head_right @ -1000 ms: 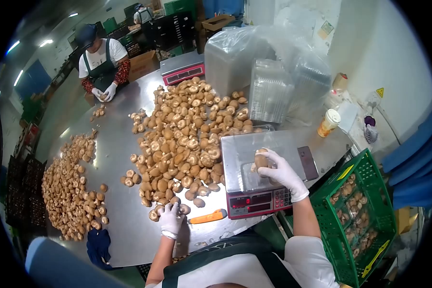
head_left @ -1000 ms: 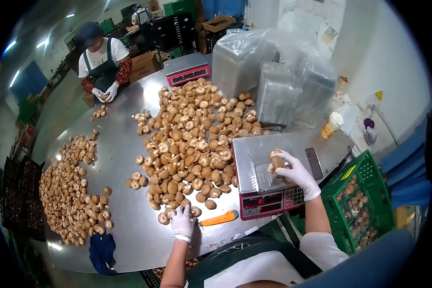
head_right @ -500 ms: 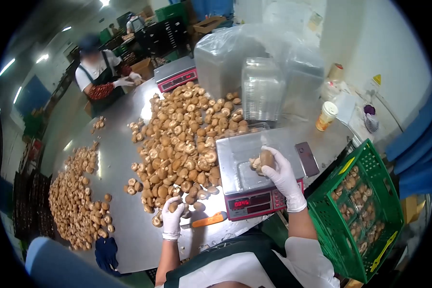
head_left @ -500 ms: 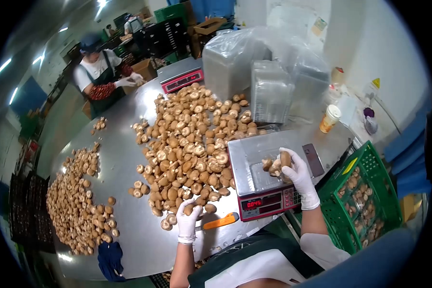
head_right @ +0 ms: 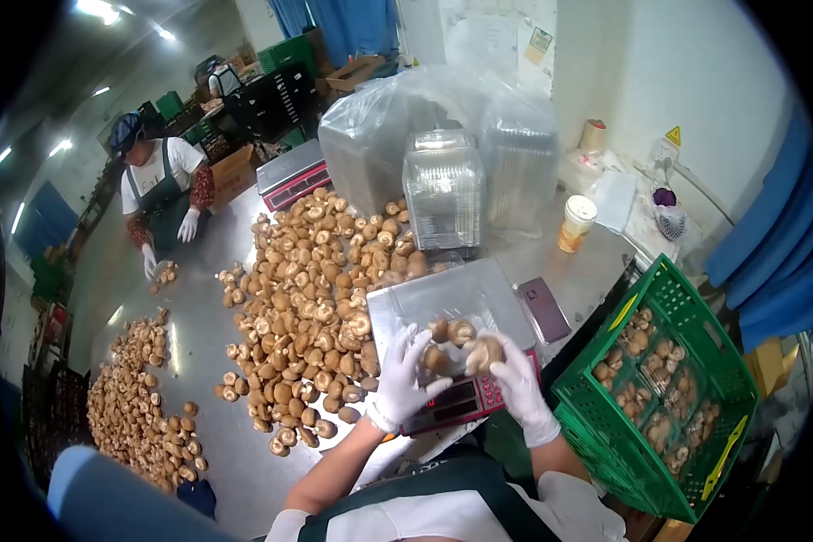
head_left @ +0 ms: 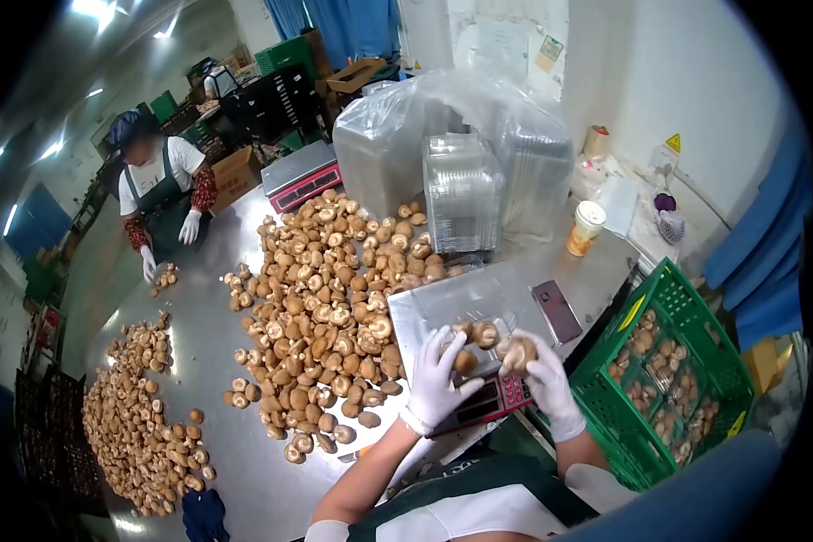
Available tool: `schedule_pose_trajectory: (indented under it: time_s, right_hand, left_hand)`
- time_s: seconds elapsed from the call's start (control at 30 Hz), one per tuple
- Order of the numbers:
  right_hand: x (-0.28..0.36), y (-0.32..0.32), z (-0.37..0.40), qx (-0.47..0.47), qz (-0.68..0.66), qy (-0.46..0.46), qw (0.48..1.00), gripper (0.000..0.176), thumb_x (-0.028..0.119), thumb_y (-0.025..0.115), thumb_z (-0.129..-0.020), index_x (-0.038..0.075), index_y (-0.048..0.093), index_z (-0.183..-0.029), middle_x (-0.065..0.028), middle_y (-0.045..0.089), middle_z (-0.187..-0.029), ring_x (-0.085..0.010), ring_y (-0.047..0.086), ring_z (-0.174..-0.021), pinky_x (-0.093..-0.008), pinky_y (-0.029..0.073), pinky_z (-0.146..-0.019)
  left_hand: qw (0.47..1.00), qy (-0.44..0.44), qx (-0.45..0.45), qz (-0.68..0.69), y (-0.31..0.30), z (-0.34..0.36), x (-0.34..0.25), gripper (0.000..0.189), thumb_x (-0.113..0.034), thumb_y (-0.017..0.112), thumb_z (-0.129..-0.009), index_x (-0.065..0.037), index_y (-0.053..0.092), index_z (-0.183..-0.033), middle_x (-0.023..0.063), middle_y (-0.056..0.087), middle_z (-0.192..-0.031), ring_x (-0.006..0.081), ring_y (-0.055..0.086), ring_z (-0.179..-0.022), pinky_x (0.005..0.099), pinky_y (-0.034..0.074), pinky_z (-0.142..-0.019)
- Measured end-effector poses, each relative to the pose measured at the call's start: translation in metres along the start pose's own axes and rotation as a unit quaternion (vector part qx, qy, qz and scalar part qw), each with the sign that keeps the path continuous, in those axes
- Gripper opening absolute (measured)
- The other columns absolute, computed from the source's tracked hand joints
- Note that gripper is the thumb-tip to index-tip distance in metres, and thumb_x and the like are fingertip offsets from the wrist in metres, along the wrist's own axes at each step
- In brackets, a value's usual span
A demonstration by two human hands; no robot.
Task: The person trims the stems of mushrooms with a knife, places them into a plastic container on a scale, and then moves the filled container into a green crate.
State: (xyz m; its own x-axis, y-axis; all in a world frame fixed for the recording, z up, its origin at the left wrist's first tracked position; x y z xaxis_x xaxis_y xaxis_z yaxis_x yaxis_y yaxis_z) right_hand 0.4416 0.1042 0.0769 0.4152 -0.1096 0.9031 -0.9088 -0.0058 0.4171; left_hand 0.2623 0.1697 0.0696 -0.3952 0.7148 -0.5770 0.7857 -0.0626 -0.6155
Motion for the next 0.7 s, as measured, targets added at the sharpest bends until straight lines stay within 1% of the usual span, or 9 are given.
schedule_pose_trajectory:
  time_s: [0.1, 0.17, 0.23, 0.3, 0.37, 0.4, 0.43, 0.53, 0.7]
  right_hand:
    - [-0.034, 0.036, 0.014, 0.072, -0.112, 0.147, 0.980, 0.053, 0.035, 0.049, -0.087, -0.002, 0.040, -0.123, -0.0177, 0.053, -0.116, -0.0254, 0.058, -0.100, -0.0339, 0.045, -0.088]
    - [-0.085, 0.055, 0.027, 0.163, -0.173, 0.218, 0.947, 0.034, 0.019, 0.036, -0.094, -0.003, 0.045, -0.118, -0.0134, 0.052, -0.118, -0.0210, 0.054, -0.106, -0.0332, 0.042, -0.093]
    - [-0.133, 0.074, 0.038, 0.213, -0.111, 0.208, 0.948, 0.038, 0.018, 0.030, -0.096, -0.004, 0.041, -0.124, -0.0102, 0.053, -0.115, -0.0158, 0.053, -0.103, -0.0293, 0.043, -0.089]
    - [-0.123, 0.104, 0.042, 0.270, -0.046, 0.425, 0.863, 0.042, 0.024, 0.031, -0.098, -0.004, 0.041, -0.126, -0.0091, 0.055, -0.111, -0.0135, 0.054, -0.099, -0.0272, 0.044, -0.085]
    - [-0.139, 0.121, 0.042, 0.388, 0.096, 0.348, 0.848, 0.044, 0.030, 0.032, -0.098, -0.003, 0.043, -0.124, -0.0083, 0.057, -0.107, -0.0135, 0.055, -0.096, -0.0274, 0.045, -0.081]
    - [-0.153, 0.132, 0.040, 0.421, 0.140, 0.249, 0.861, 0.044, 0.032, 0.033, -0.098, -0.002, 0.048, -0.121, -0.0115, 0.058, -0.109, -0.0174, 0.057, -0.098, -0.0293, 0.045, -0.081]
    - [-0.163, 0.137, 0.037, 0.430, 0.214, 0.163, 0.862, 0.039, 0.031, 0.039, -0.095, 0.000, 0.054, -0.113, -0.0139, 0.060, -0.105, -0.0255, 0.058, -0.097, -0.0341, 0.046, -0.081]
    - [-0.184, 0.154, 0.033, 0.423, 0.420, -0.146, 0.789, 0.023, 0.023, 0.053, -0.084, 0.005, 0.061, -0.096, -0.0140, 0.059, -0.086, -0.0315, 0.057, -0.084, -0.0405, 0.046, -0.075]
    - [-0.139, 0.172, 0.022, 0.431, 0.421, -0.217, 0.768, 0.018, 0.017, 0.058, -0.078, 0.006, 0.061, -0.092, -0.0107, 0.059, -0.083, -0.0288, 0.058, -0.077, -0.0384, 0.046, -0.069]
  left_hand:
    - [0.975, -0.101, 0.061, 0.186, -0.022, 0.041, -0.018, 0.086, -0.026, 0.076, -0.067, -0.001, 0.031, -0.136, 0.0210, 0.040, -0.129, 0.0342, 0.041, -0.120, 0.0388, 0.033, -0.100]
    - [0.941, -0.179, 0.099, 0.271, -0.026, 0.081, -0.015, 0.082, -0.022, 0.073, -0.073, 0.003, 0.028, -0.136, 0.0204, 0.039, -0.131, 0.0289, 0.042, -0.120, 0.0352, 0.034, -0.100]
    - [0.910, -0.284, 0.023, 0.302, -0.035, 0.125, -0.010, 0.061, -0.009, 0.066, -0.079, 0.003, 0.036, -0.132, 0.0166, 0.047, -0.126, 0.0219, 0.046, -0.115, 0.0324, 0.036, -0.098]
    - [0.882, -0.339, -0.044, 0.326, -0.053, 0.162, -0.008, 0.057, -0.006, 0.068, -0.078, 0.002, 0.041, -0.128, 0.0142, 0.050, -0.122, 0.0204, 0.051, -0.110, 0.0308, 0.039, -0.095]
    - [0.849, -0.357, -0.129, 0.368, -0.072, 0.189, -0.017, 0.054, -0.002, 0.068, -0.077, 0.001, 0.043, -0.125, 0.0115, 0.053, -0.117, 0.0184, 0.053, -0.106, 0.0301, 0.042, -0.092]
    - [0.845, -0.392, -0.161, 0.326, -0.081, 0.207, -0.016, 0.052, 0.001, 0.067, -0.076, 0.000, 0.044, -0.122, 0.0113, 0.054, -0.114, 0.0181, 0.054, -0.104, 0.0296, 0.044, -0.090]
    - [0.778, -0.435, -0.236, 0.387, -0.085, 0.224, -0.015, 0.053, 0.004, 0.067, -0.074, -0.001, 0.043, -0.121, 0.0115, 0.054, -0.111, 0.0180, 0.055, -0.102, 0.0289, 0.046, -0.088]
    - [0.701, -0.483, -0.343, 0.397, -0.088, 0.278, -0.005, 0.053, 0.008, 0.065, -0.072, -0.001, 0.043, -0.119, 0.0120, 0.055, -0.109, 0.0186, 0.057, -0.096, 0.0297, 0.050, -0.083]
    - [0.580, -0.527, -0.415, 0.462, -0.095, 0.296, -0.019, 0.048, 0.012, 0.052, -0.075, -0.005, 0.041, -0.119, 0.0150, 0.053, -0.107, 0.0232, 0.060, -0.089, 0.0331, 0.054, -0.077]
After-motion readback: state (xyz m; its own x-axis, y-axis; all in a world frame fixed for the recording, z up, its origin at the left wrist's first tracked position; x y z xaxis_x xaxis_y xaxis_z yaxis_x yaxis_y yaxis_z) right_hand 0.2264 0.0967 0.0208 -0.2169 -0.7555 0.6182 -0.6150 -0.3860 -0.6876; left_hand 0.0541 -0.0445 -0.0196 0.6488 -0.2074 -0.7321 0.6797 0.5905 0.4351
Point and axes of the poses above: each hand's wrist, its own z-axis away from the middle knuckle, its own y-axis out of the palm, x = y × z, the point moved 3 cm from there along -z, towards the middle knuckle
